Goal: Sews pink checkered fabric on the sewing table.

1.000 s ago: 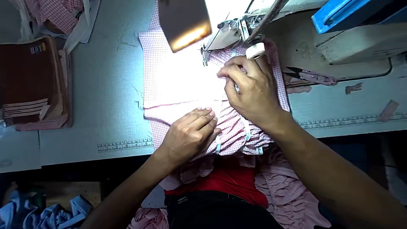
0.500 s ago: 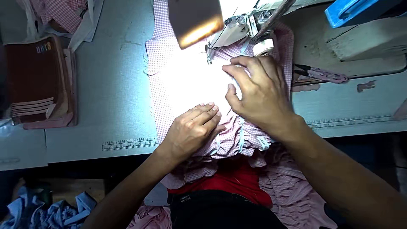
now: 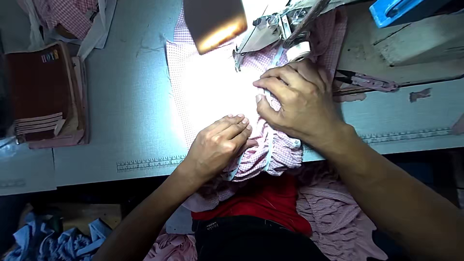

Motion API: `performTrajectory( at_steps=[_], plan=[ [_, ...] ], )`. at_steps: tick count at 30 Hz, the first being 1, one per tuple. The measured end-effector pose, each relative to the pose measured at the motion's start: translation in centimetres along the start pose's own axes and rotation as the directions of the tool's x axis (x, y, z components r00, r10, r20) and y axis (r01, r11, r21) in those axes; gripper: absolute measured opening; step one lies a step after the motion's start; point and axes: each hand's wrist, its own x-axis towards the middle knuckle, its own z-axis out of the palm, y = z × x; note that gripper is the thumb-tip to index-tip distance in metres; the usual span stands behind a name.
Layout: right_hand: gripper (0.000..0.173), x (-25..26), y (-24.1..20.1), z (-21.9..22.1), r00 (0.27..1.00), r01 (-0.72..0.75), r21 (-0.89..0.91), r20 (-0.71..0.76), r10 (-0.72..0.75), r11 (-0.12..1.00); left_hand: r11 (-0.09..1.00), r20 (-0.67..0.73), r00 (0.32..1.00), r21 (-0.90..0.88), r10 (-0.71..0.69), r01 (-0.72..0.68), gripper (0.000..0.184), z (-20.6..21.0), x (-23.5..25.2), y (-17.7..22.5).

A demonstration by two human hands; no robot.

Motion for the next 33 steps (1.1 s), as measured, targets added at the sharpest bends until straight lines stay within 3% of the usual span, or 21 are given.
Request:
performTrajectory(
  at_steps=[2, 7, 13, 17, 20, 23, 26, 27, 29, 31, 33],
  plan=[
    [0.046, -0.1, -0.3, -0.3, 0.999, -0.023, 0.006, 0.050, 0.022, 1.000, 1.000, 0.002, 1.000, 0.006, 0.005, -0.005, 0.030, -0.1, 0.1, -0.1],
    [0.029, -0.1, 0.3, 0.2, 0.997, 0.076, 0.054, -0.030, -0.075, 0.996, 1.000, -0.004, 1.000, 0.012, 0.010, -0.010, 0.027, -0.1, 0.4, -0.4],
    [0.030, 0.3, -0.8, -1.2, 1.000, -0.013, 0.011, 0.016, 0.013, 1.000, 1.000, 0.007, 1.000, 0.024, -0.009, 0.009, 0.030, -0.1, 1.1, -0.8],
    [0.027, -0.9, -4.7, -0.5, 0.986, -0.071, 0.174, -0.140, 0.096, 0.982, 1.000, 0.001, 1.000, 0.004, -0.026, 0.026, 0.027, 0.1, 1.4, -1.1],
    [0.032, -1.7, -3.9, 0.8, 0.988, -0.139, 0.161, -0.039, 0.147, 0.977, 0.996, 0.040, 0.997, -0.059, -0.059, 0.061, 0.034, 0.1, 0.9, -1.5],
    [0.035, -1.8, -3.1, 0.4, 0.992, -0.125, 0.121, -0.005, 0.126, 0.985, 0.998, 0.152, 0.986, 0.025, -0.069, 0.066, 0.053, -1.4, 1.1, -5.6],
    [0.036, -2.3, -3.5, 0.1, 0.995, -0.099, 0.113, 0.007, 0.099, 0.989, 0.937, 0.131, 0.982, 0.338, -0.136, 0.084, 0.062, -5.2, 2.6, -12.1],
    [0.036, -2.2, -3.6, 0.1, 0.995, -0.094, 0.114, -0.004, 0.095, 0.989, 0.897, 0.068, 0.981, 0.420, -0.181, 0.137, 0.057, -6.2, 2.9, -12.1],
    [0.036, -1.8, -3.5, 0.3, 0.994, -0.105, 0.118, -0.023, 0.109, 0.987, 0.931, -0.083, 0.986, 0.324, -0.147, 0.166, 0.044, -5.8, 3.4, -8.7],
    [0.036, -1.7, -3.3, 0.4, 0.993, -0.113, 0.121, -0.018, 0.116, 0.986, 0.987, 0.005, 0.996, 0.135, -0.086, 0.084, 0.051, -2.7, 2.3, -4.5],
    [0.036, -1.3, -2.7, 0.6, 0.993, -0.113, 0.117, -0.013, 0.115, 0.987, 0.994, 0.070, 0.995, 0.089, -0.068, 0.062, 0.052, -0.7, 1.5, -3.4]
  ],
)
